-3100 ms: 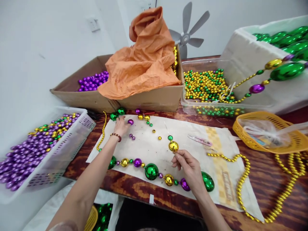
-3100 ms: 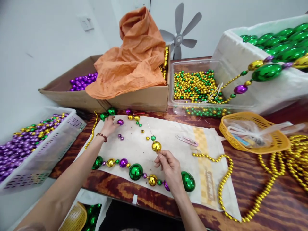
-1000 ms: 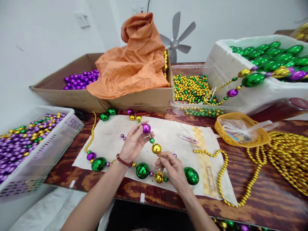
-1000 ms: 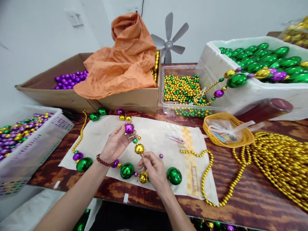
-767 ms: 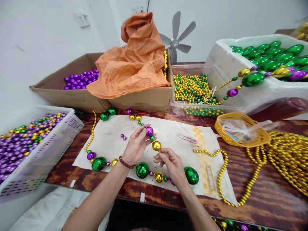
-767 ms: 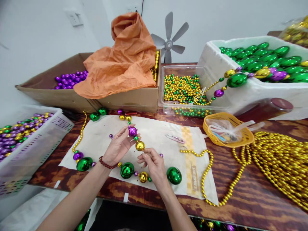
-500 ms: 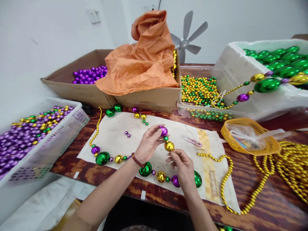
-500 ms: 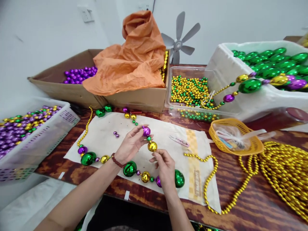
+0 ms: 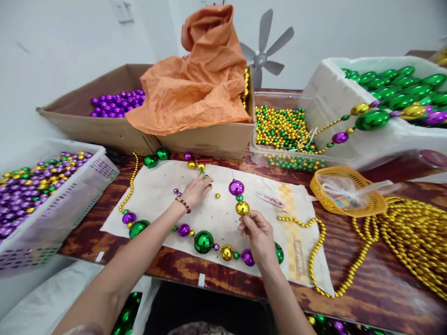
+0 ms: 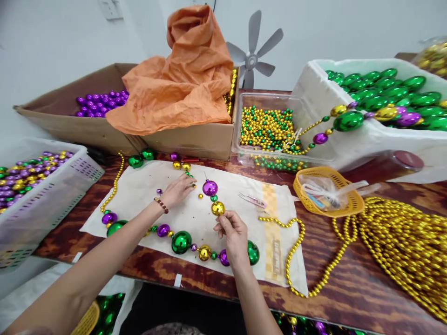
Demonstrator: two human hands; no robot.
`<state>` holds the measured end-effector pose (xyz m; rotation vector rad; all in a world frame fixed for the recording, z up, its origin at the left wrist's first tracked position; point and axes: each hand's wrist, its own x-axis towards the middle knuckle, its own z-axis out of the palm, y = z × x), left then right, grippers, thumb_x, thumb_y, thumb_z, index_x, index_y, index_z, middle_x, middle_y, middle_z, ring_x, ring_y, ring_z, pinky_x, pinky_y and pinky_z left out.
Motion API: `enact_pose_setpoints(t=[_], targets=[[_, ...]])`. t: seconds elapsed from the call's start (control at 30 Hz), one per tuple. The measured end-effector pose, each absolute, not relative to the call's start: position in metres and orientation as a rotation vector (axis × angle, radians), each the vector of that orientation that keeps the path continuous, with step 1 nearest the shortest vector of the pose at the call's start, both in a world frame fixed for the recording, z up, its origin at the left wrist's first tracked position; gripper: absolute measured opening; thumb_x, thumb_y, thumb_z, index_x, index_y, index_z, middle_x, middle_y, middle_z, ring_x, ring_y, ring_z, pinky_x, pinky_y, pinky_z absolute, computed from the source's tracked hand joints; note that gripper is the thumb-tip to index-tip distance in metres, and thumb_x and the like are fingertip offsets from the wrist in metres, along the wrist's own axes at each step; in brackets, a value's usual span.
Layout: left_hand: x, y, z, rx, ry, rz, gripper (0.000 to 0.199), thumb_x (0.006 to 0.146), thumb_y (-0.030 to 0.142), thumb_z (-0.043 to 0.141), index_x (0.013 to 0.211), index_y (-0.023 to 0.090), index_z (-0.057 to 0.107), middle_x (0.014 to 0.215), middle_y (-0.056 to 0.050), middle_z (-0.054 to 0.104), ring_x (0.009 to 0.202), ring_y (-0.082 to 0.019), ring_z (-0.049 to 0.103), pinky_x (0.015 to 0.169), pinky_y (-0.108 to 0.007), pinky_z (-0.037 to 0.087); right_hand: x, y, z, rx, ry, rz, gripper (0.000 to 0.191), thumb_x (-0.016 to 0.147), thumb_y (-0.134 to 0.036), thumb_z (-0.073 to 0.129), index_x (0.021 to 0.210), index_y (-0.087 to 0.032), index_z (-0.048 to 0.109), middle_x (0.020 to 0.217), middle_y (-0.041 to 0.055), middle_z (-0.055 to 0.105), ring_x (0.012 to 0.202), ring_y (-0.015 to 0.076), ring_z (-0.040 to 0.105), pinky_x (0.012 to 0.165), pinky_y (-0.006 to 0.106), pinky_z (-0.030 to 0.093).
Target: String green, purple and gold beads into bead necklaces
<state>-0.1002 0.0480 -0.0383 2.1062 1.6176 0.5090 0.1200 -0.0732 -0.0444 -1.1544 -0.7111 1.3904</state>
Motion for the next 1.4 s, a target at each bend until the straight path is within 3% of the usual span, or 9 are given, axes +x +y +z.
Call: enact_pose_setpoints(t=[0.07,0.2,0.3,0.4,0.5,0.63,0.9,1.4], targets=[[-0.093,0.044,-0.040,2.187,1.653,0.341,0.023,0.091,0.018,0.057,0.110,0.023,0.070,0.113,-0.008,0.063,0.104,-0.025,0.063,0.091,-0.036,0.050,0.120,-0.073,-0.047,-1.171,-0.717,1.396,0.033,0.070,-0.046,0.082,0.074,-0.017,0.066,0.058,0.0006,0.065,0.047,0.0097,0.050,0.044,0.020,0.038],[-0.087,0.045,-0.037,2.215,1.680,0.274,0.020,0.093,0.015,0.052,0.099,0.020,0.070,0.109,-0.010,0.064,0.101,-0.025,0.064,0.086,-0.037,0.050,0.122,-0.073,-0.050,-1.183,-0.737,1.392,0.032,0.072,-0.046,0.080,0.075,-0.018,0.066,0.058,0.0003,0.065,0.048,0.0101,0.051,0.045,0.020,0.039],[-0.088,0.046,-0.030,1.982,1.629,0.606,0.017,0.089,0.015,0.056,0.100,0.018,0.070,0.105,-0.009,0.067,0.091,-0.022,0.066,0.083,-0.036,0.052,0.122,-0.074,-0.051,-1.191,-0.767,1.382,0.032,0.073,-0.047,0.078,0.075,-0.018,0.064,0.057,-0.0001,0.064,0.047,0.0101,0.050,0.044,0.020,0.038],[-0.088,0.038,-0.015,1.343,1.302,1.021,0.017,0.085,0.027,0.068,0.099,0.018,0.070,0.094,-0.005,0.069,0.080,-0.018,0.068,0.075,-0.031,0.054,0.120,-0.075,-0.052,-1.202,-0.823,1.378,0.033,0.075,-0.049,0.076,0.074,-0.018,0.063,0.055,-0.0005,0.063,0.046,0.0099,0.049,0.045,0.020,0.038],[-0.085,0.024,0.003,0.910,0.971,1.128,0.026,0.080,0.036,0.078,0.096,0.017,0.072,0.093,-0.005,0.072,0.080,-0.017,0.071,0.076,-0.030,0.056,0.119,-0.078,-0.050,-1.215,-0.887,1.364,0.033,0.078,-0.049,0.072,0.075,-0.018,0.062,0.054,-0.0009,0.061,0.046,0.0097,0.047,0.046,0.020,0.038],[-0.081,0.011,0.020,0.681,0.818,1.166,0.025,0.079,0.030,0.082,0.097,0.014,0.074,0.091,-0.006,0.075,0.082,-0.017,0.073,0.082,-0.031,0.058,0.120,-0.083,-0.046,-1.243,-0.972,1.335,0.032,0.082,-0.049,0.068,0.077,-0.018,0.062,0.054,-0.0012,0.060,0.047,0.0101,0.048,0.047,0.021,0.038],[-0.079,0.007,0.025,0.592,0.786,1.199,0.017,0.082,0.024,0.079,0.096,0.014,0.075,0.086,-0.005,0.076,0.080,-0.017,0.075,0.076,-0.027,0.059,0.120,-0.086,-0.043,-1.274,-1.037,1.318,0.029,0.084,-0.048,0.065,0.078,-0.019,0.061,0.054,-0.0020,0.059,0.048,0.0108,0.048,0.048,0.022,0.038],[-0.076,0.005,0.027,0.594,0.795,1.219,0.021,0.080,0.025,0.082,0.097,0.016,0.074,0.088,-0.003,0.075,0.079,-0.017,0.075,0.076,-0.028,0.060,0.118,-0.086,-0.038,-1.301,-0.954,1.324,0.032,0.080,-0.050,0.068,0.075,-0.019,0.061,0.053,-0.0024,0.057,0.047,0.0112,0.050,0.048,0.022,0.041]])
